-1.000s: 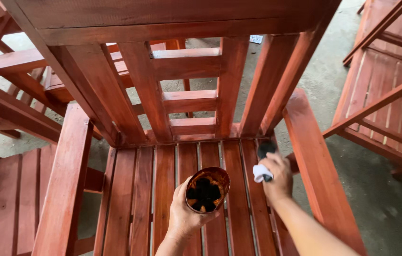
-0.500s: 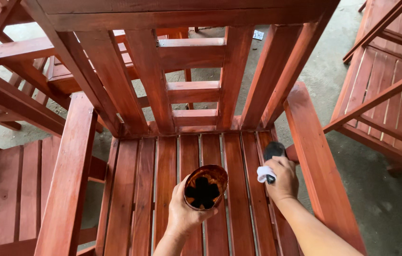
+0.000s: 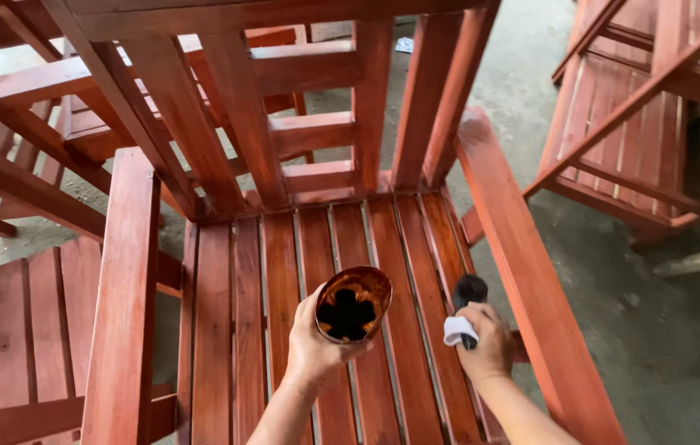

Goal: The person holds a can of wood stain in one hand and a brush in the other, brushing stain onto the slats and frame of a wooden chair. They work over the seat, armrests and backrest, reloading the brush from the can as they coat different parts of the chair.

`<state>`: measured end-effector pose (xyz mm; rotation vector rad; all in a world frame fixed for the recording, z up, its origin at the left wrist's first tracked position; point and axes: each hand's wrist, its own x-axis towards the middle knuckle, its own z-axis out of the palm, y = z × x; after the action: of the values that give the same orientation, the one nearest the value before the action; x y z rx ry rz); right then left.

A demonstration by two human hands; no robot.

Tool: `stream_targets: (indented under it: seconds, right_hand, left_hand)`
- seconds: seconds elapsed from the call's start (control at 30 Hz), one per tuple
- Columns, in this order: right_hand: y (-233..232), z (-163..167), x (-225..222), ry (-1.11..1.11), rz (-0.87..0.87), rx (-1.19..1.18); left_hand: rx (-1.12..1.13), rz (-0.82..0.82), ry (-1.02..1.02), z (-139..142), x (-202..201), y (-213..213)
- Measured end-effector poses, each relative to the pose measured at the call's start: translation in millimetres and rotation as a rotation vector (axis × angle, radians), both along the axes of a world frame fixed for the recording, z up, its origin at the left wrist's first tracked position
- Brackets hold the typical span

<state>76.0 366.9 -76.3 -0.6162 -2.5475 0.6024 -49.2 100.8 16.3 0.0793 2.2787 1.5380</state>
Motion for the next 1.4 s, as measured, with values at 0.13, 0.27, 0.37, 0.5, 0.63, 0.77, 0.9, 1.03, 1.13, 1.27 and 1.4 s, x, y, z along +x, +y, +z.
stream_targets:
  seconds: [0.13, 0.27, 0.37, 0.5, 0.63, 0.77, 0.9, 1.03, 1.13, 1.27, 1.4]
  right_hand:
    - [-10.9, -0.1, 37.0, -0.069, -0.039, 0.005]
    - [-19.7, -1.8, 67.1, -0.062, -0.038, 0.000]
    - [-29.3, -4.7, 90.3, -0.082, -0.061, -0.035]
    - [-37.5, -8.9, 116.6, -0.061, -0.075, -0.066]
    - [-43.1, -9.0, 138.2, -0.028, -0.065, -0.097]
    - [-51.7, -6.6, 163.0, -0.078, -0.065, -0.079]
    - [-54.8, -20.8, 188.6, -0.077, -0.071, -0.065]
    - [-47.0, -51.0, 228.0, -0.083, 0.020, -0.065]
    - [-37.9, -67.6, 242.1, -0.179, 0.021, -0.071]
    - [-26.1, -41.7, 224.8, -0.526, 0.095, -0.115]
    - [-23.6, 25.9, 166.6, -0.795, 0.091, -0.176]
  left_hand:
    - [0.002, -0.063, 0.086, 6.5, 10.4, 7.9]
    - [0.044, -0.080, 0.156, 5.9, 18.8, 20.7]
    - [0.035, -0.100, 0.161, 4.9, 26.5, 27.9]
    - [0.113, -0.109, 0.119, 4.3, 38.6, 34.8]
    - [0.085, -0.139, 0.182, 3.9, 47.4, 31.9]
    - [0.056, -0.133, 0.220, 7.6, 52.6, 26.4]
    - [0.021, -0.147, 0.115, 14.0, 56.6, 27.4]
    - [0.054, -0.143, 0.138, 14.7, 61.1, 29.3]
    - [0.083, -0.129, 0.141, 10.5, 60.6, 32.2]
    - [0.081, -0.117, 0.159, 4.1, 53.3, 31.6]
    - [0.053, -0.102, 0.184, -1.1, 42.2, 28.7]
